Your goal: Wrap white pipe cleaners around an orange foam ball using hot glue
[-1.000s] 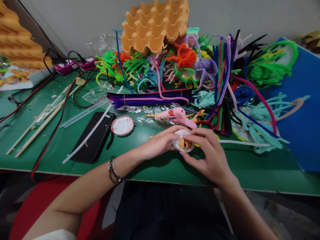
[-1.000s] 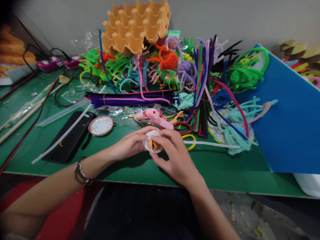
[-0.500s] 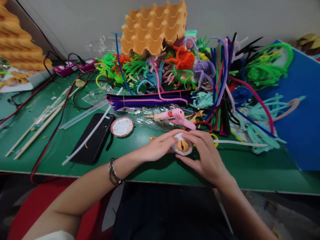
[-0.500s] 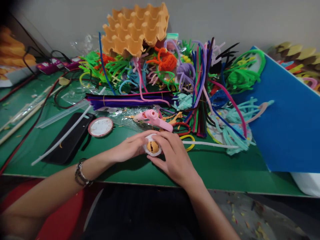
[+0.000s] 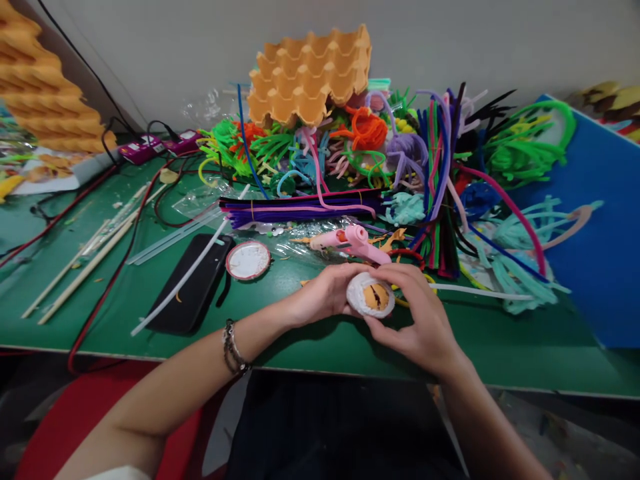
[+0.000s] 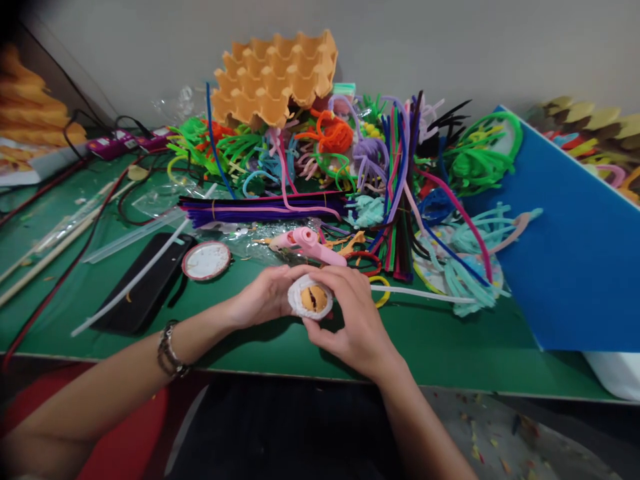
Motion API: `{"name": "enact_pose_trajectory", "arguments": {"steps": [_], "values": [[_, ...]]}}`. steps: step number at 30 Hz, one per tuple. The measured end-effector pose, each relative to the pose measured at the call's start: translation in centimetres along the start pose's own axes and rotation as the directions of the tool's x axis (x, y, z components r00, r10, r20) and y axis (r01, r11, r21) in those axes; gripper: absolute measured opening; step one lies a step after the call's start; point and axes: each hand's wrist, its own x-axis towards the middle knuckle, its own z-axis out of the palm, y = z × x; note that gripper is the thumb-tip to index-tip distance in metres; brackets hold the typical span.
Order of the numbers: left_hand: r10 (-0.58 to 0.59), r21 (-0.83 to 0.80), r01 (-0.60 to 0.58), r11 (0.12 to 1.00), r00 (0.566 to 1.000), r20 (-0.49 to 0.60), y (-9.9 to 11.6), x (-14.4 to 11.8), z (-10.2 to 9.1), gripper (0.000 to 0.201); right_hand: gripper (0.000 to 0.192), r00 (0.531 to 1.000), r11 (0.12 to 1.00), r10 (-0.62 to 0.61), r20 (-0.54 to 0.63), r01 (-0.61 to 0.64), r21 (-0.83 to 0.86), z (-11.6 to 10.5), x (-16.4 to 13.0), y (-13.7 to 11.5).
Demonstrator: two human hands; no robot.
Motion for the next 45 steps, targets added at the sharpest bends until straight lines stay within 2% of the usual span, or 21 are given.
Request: {"name": "enact_pose_trajectory", "arguments": {"steps": [3,6,9,11,14,16,17,19,22,25,27,30,35,39,45], "values": [[0.055,0.07,-0.051,0.996,0.997,-0.049,0.0,0.0,0.0,0.039,0.044,0.999,0.997,0.038,-0.023,-0.036,0.065,-0.1,-0.2,0.0],[0.106,0.136,-0.092,0.986,0.99,-0.092,0.0,0.1,-0.1,0.036,0.04,0.982,0.94,0.176,-0.066,-0.147,0.309,-0.7,-0.6,0.2],[0.103,0.233,-0.074,0.97,0.988,-0.114,0.1,0.1,0.0,0.028,0.038,0.921,0.75,0.381,-0.076,-0.26,0.608,-1.8,-0.8,1.0],[0.113,0.302,-0.079,0.95,0.989,-0.098,0.3,0.0,0.2,0.028,0.039,0.871,0.612,0.488,-0.059,-0.293,0.735,-2.5,-0.7,1.7],[0.146,0.351,-0.121,0.928,0.988,-0.046,0.6,-0.1,0.3,0.031,0.045,0.81,0.448,0.586,0.007,-0.331,0.831,-2.8,-0.5,2.4],[0.155,0.373,-0.13,0.919,0.987,-0.037,0.6,-0.1,0.2,0.033,0.049,0.804,0.407,0.594,0.032,-0.335,0.85,-2.7,-0.4,2.6],[0.15,0.382,-0.126,0.916,0.988,-0.035,0.6,0.0,0.2,0.034,0.049,0.817,0.414,0.575,0.034,-0.326,0.85,-2.6,-0.4,2.7],[0.137,0.394,-0.114,0.912,0.99,-0.031,0.6,0.0,0.1,0.036,0.046,0.865,0.48,0.502,0.028,-0.305,0.823,-2.4,-0.5,2.5],[0.17,0.406,-0.141,0.903,0.985,-0.037,0.6,-0.2,0.0,0.037,0.031,0.915,0.681,0.404,-0.011,-0.292,0.672,-2.5,-0.6,1.9],[0.313,0.389,-0.282,0.877,0.95,-0.017,1.2,-0.6,0.1,0.034,0.034,0.946,0.873,0.321,-0.048,-0.276,0.401,-2.7,-0.6,0.9],[0.412,0.36,-0.39,0.847,0.911,0.016,1.9,-1.1,0.3,0.033,0.04,0.972,0.941,0.235,0.018,-0.232,0.248,-2.6,-0.6,0.3],[0.486,0.339,-0.471,0.814,0.873,0.046,2.9,-1.6,0.6,0.032,0.045,0.979,0.977,0.151,0.135,-0.169,0.132,-1.8,-0.7,0.0],[0.503,0.352,-0.486,0.8,0.863,0.049,3.5,-2.3,1.1,0.032,0.044,0.975,0.998,0.055,0.215,-0.06,0.018,0.2,-0.9,0.5],[0.485,0.412,-0.443,0.796,0.875,0.005,3.1,-2.7,1.3,0.031,0.043,0.986,0.999,0.014,0.164,-0.006,-0.047,1.3,-1.4,1.1],[0.462,0.514,-0.363,0.778,0.884,-0.075,3.1,-3.8,1.8,0.039,0.04,0.995,0.992,-0.013,0.095,0.025,-0.121,1.7,-1.9,1.8]]}}
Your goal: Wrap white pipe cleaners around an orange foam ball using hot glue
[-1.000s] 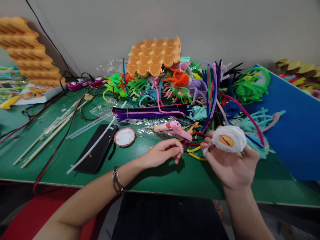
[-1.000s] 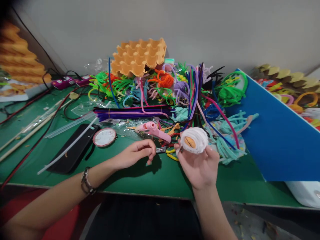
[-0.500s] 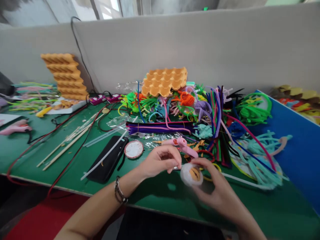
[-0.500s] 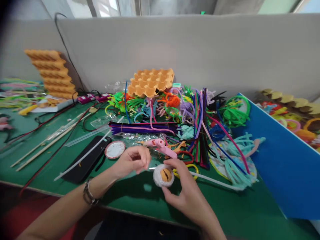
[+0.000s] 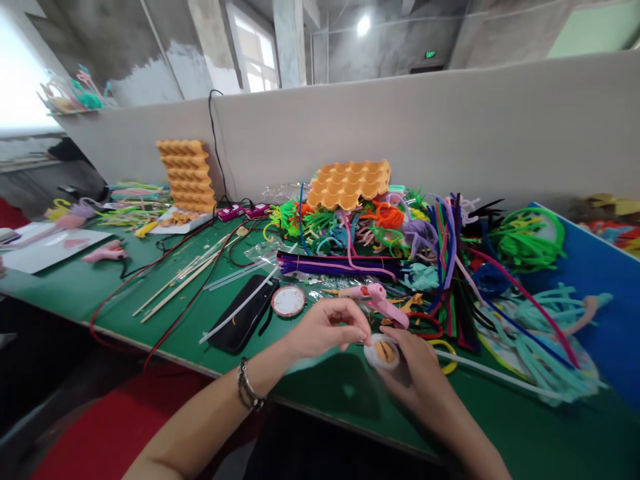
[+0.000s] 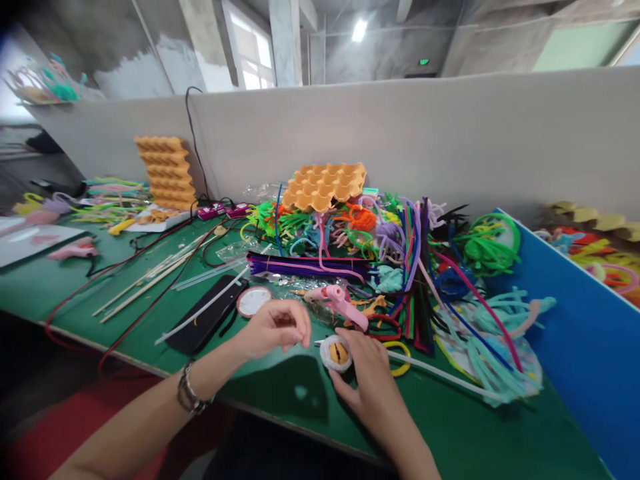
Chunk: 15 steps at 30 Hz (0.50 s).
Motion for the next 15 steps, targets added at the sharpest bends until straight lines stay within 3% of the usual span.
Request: {"name": "enact_pose_trajectory", "arguments": {"steps": [9,15], "values": [[0.106,0.108,-0.097,0.989,0.991,-0.078,1.1,-1.9,-1.4,0.04,0.052,1.0,0.993,0.003,-0.016,-0.005,-0.114,-0.3,-0.6,-0.1],[0.029,0.199,-0.016,0.98,0.998,-0.06,1.0,-3.4,-1.3,0.044,0.055,1.0,0.987,0.019,-0.007,-0.02,-0.158,-0.7,-0.9,-0.2]]}}
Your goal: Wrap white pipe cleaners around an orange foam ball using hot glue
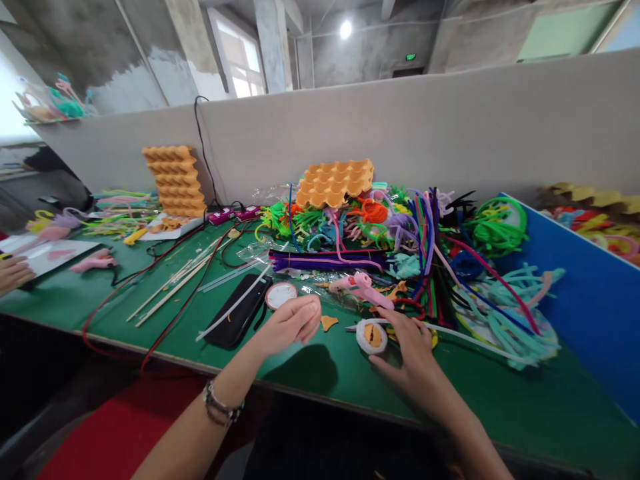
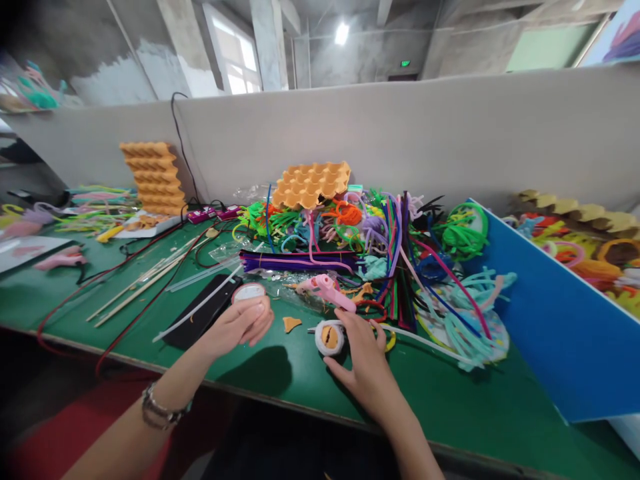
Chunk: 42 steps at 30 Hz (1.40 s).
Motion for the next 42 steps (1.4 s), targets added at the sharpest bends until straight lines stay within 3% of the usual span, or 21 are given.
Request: {"name": "enact_pose_trajectory", "arguments": {"steps": [4,8,12,15,20,22,26,30,34,35,37,38,42], "values": [[-0.093,0.121,0.091,0.988,0.996,0.01,0.1,-0.9,-0.5,0.032,0.053,1.0,1.0,0.011,0.014,-0.011,0.025,0.0,-0.1,0.0],[-0.221,0.41,0.247,0.878,0.969,-0.111,0.2,-1.7,-1.3,0.01,0.052,0.999,0.997,0.04,0.022,-0.042,0.064,0.0,-0.3,0.0],[-0.182,0.585,0.237,0.776,0.971,-0.153,0.1,-2.5,-2.0,0.013,0.049,0.998,0.995,0.053,0.019,-0.054,0.082,0.0,-0.3,0.2],[-0.146,0.614,0.237,0.753,0.97,-0.195,-0.2,-2.9,-2.4,0.013,0.046,0.999,0.996,0.046,0.002,-0.046,0.081,0.0,0.0,0.2],[-0.248,0.537,0.396,0.745,0.912,-0.328,-0.7,-3.1,-2.9,0.022,0.047,0.999,0.995,0.044,0.026,-0.046,0.089,0.1,0.4,0.2],[-0.176,0.558,0.373,0.741,0.91,-0.376,-1.0,-2.9,-3.3,0.024,0.052,0.998,0.993,0.059,0.018,-0.06,0.101,0.0,0.2,0.2],[0.084,0.676,0.281,0.681,0.887,-0.454,-1.1,-2.2,-4.0,0.019,0.058,0.991,0.98,0.131,-0.037,-0.124,0.154,-0.5,-0.1,0.4],[0.066,0.735,0.321,0.598,0.893,-0.444,-0.3,-1.9,-5.1,0.023,0.052,0.988,0.974,0.147,-0.058,-0.134,0.184,-1.0,-0.2,0.5],[0.056,0.794,0.422,0.438,0.868,-0.493,1.2,-1.8,-9.1,0.03,0.045,0.988,0.973,0.146,-0.047,-0.135,0.185,-1.0,0.0,0.4],[0.07,0.815,0.461,0.351,0.855,-0.514,1.5,-1.7,-10.6,0.032,0.044,0.988,0.975,0.146,-0.05,-0.135,0.179,-0.9,0.1,0.4],[0.097,0.8,0.597,0.063,0.794,-0.601,2.1,-1.4,-14.0,0.035,0.043,0.988,0.978,0.142,-0.06,-0.131,0.161,-0.8,0.1,0.4],[0.105,0.767,0.642,0.004,0.762,-0.639,2.2,-1.3,-15.6,0.036,0.042,0.988,0.98,0.14,-0.065,-0.129,0.151,-0.8,0.1,0.4],[0.039,0.712,0.697,-0.084,0.717,-0.696,1.5,-0.9,-20.0,0.025,0.037,0.988,0.983,0.136,-0.077,-0.125,0.132,-0.7,0.1,0.4]]}}
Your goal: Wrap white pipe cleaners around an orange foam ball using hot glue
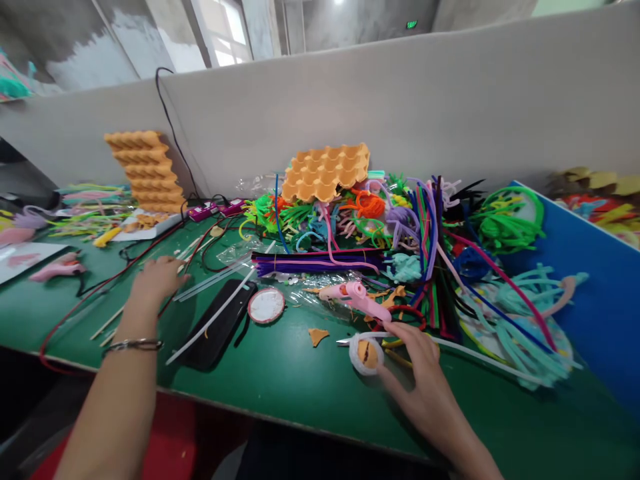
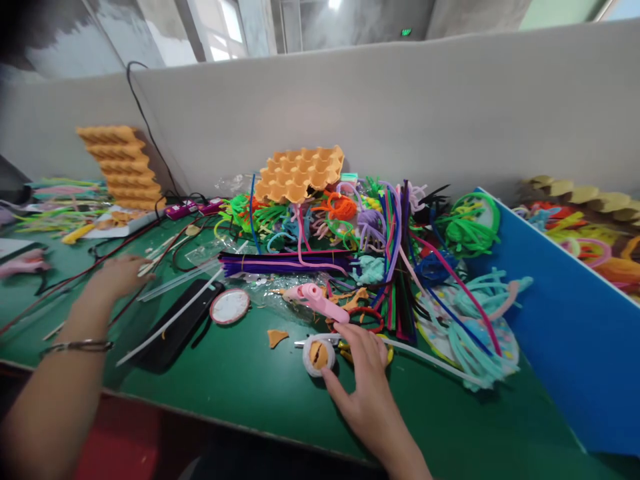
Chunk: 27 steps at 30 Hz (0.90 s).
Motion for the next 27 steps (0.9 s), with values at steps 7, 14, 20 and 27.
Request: {"name": "enact_pose_trajectory", "arguments": {"steps": [7,14,20,27], "values": [[0.145,-0.08,-0.14,0.987,0.987,0.068,-0.8,0.6,2.9,0.021,0.036,0.999,0.998,0.052,-0.003,-0.052,0.018,0.6,-0.4,0.3],[0.262,-0.248,-0.279,0.928,0.96,-0.098,-0.5,-0.4,3.7,0.026,0.03,0.999,0.997,0.048,0.006,-0.048,0.052,0.6,-0.4,0.4],[0.318,-0.296,-0.341,0.892,0.94,-0.126,0.6,-1.2,4.0,0.03,0.029,0.999,0.999,0.035,0.026,-0.036,0.04,0.6,-0.3,0.7],[0.354,-0.264,-0.367,0.892,0.93,-0.096,1.3,-1.5,1.8,0.035,0.026,0.997,0.996,0.069,-0.026,-0.067,0.05,0.6,-0.4,0.2]]}}
